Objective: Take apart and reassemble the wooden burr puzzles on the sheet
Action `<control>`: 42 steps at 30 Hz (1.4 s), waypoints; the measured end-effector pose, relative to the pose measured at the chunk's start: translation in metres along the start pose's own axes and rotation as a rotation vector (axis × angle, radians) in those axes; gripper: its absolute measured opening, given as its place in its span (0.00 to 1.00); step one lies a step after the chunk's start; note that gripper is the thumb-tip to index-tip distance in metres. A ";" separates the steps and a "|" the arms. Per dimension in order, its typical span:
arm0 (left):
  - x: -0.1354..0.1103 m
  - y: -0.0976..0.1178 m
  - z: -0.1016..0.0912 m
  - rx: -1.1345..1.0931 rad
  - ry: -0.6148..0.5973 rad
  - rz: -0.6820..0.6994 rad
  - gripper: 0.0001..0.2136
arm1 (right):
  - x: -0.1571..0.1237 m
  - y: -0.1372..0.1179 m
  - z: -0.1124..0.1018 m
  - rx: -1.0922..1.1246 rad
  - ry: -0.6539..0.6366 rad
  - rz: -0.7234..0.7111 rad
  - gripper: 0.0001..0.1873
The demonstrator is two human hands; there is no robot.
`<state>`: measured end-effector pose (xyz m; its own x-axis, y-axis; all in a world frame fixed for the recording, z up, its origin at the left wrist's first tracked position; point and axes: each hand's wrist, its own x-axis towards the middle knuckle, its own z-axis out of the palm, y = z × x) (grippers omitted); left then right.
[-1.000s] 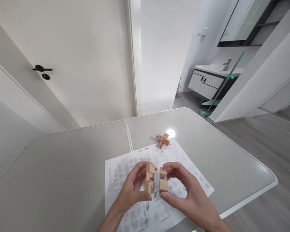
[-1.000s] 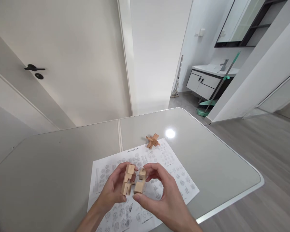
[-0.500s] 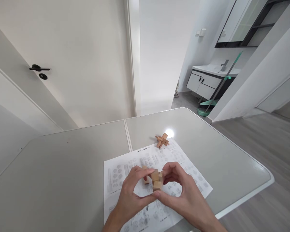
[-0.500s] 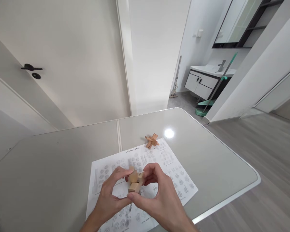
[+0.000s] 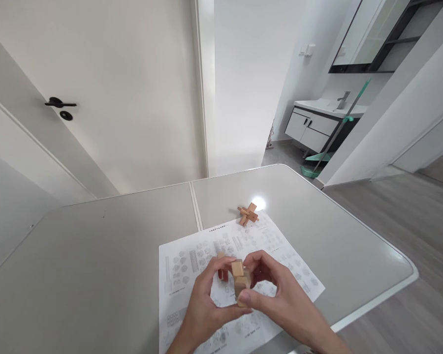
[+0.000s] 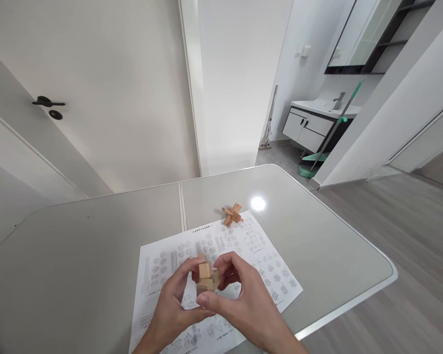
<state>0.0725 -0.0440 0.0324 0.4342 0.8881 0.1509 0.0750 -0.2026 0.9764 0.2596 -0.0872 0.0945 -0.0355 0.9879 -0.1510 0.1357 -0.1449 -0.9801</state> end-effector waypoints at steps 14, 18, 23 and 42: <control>-0.008 -0.009 0.004 -0.569 -0.022 -0.256 0.46 | -0.005 0.005 0.000 0.096 -0.056 -0.103 0.12; -0.005 -0.002 0.002 -0.524 -0.108 -0.178 0.42 | -0.005 0.009 0.000 0.050 -0.013 -0.193 0.11; -0.001 0.016 -0.010 -0.316 -0.215 -0.101 0.32 | -0.006 0.018 -0.004 -0.092 0.041 -0.309 0.08; 0.012 0.046 -0.011 -0.137 -0.285 -0.152 0.15 | -0.005 0.026 -0.012 -0.309 0.038 -0.518 0.07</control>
<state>0.0708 -0.0382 0.0809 0.6618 0.7492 -0.0278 0.0453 -0.0030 0.9990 0.2753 -0.0953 0.0712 -0.1386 0.9279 0.3462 0.3917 0.3725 -0.8413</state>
